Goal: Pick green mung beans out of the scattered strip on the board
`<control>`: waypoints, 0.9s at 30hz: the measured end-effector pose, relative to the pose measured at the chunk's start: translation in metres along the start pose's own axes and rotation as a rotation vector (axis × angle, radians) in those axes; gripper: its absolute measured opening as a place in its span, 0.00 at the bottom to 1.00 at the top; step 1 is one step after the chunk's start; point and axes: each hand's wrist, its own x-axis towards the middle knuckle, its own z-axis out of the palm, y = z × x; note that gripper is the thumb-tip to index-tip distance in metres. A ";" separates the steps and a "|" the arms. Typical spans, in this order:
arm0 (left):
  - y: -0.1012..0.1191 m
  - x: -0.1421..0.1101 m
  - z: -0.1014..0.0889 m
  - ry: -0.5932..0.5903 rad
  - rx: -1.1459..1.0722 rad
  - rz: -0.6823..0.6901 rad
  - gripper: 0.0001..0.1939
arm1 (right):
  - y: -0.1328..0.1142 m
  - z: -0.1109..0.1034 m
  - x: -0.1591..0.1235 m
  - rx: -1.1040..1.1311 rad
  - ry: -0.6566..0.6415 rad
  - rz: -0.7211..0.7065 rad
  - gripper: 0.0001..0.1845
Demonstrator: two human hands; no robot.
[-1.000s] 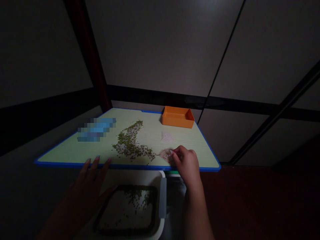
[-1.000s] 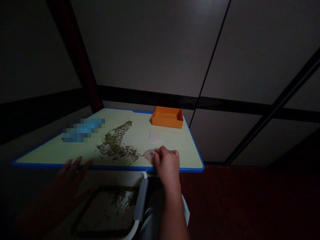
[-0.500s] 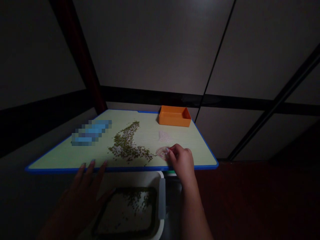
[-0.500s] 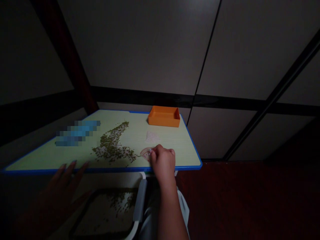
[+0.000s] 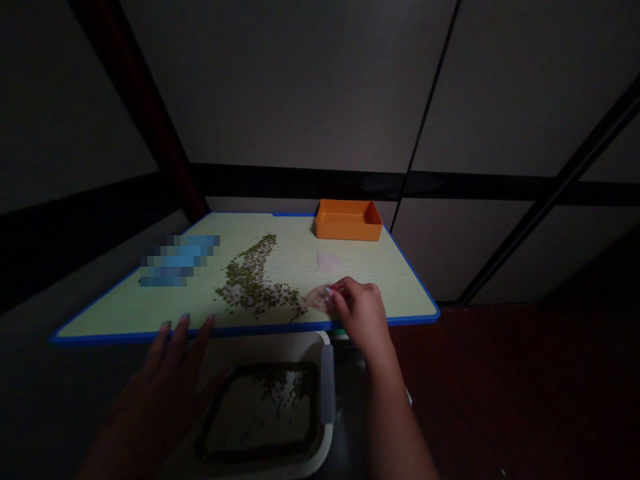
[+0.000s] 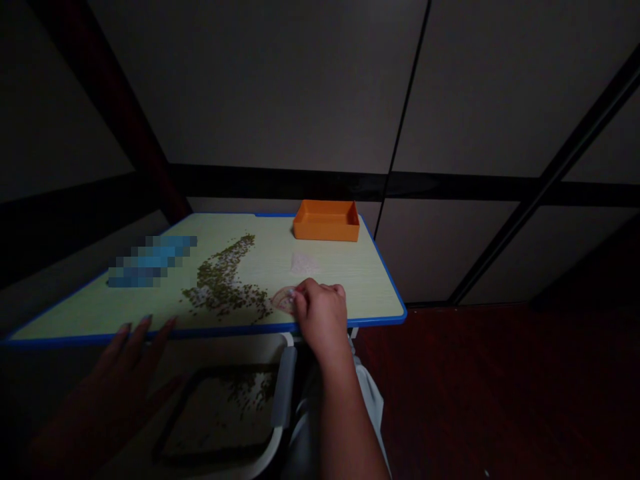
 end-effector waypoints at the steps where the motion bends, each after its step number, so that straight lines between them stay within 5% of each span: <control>1: 0.000 0.000 -0.001 -0.015 0.006 0.003 0.42 | 0.002 -0.002 0.000 -0.001 0.009 0.010 0.04; 18: 0.008 0.000 -0.015 -0.163 0.060 -0.044 0.39 | 0.016 0.009 0.009 -0.133 0.091 0.179 0.08; 27: 0.011 0.002 -0.018 -0.194 0.053 -0.041 0.41 | 0.016 0.003 0.005 0.131 -0.010 0.047 0.06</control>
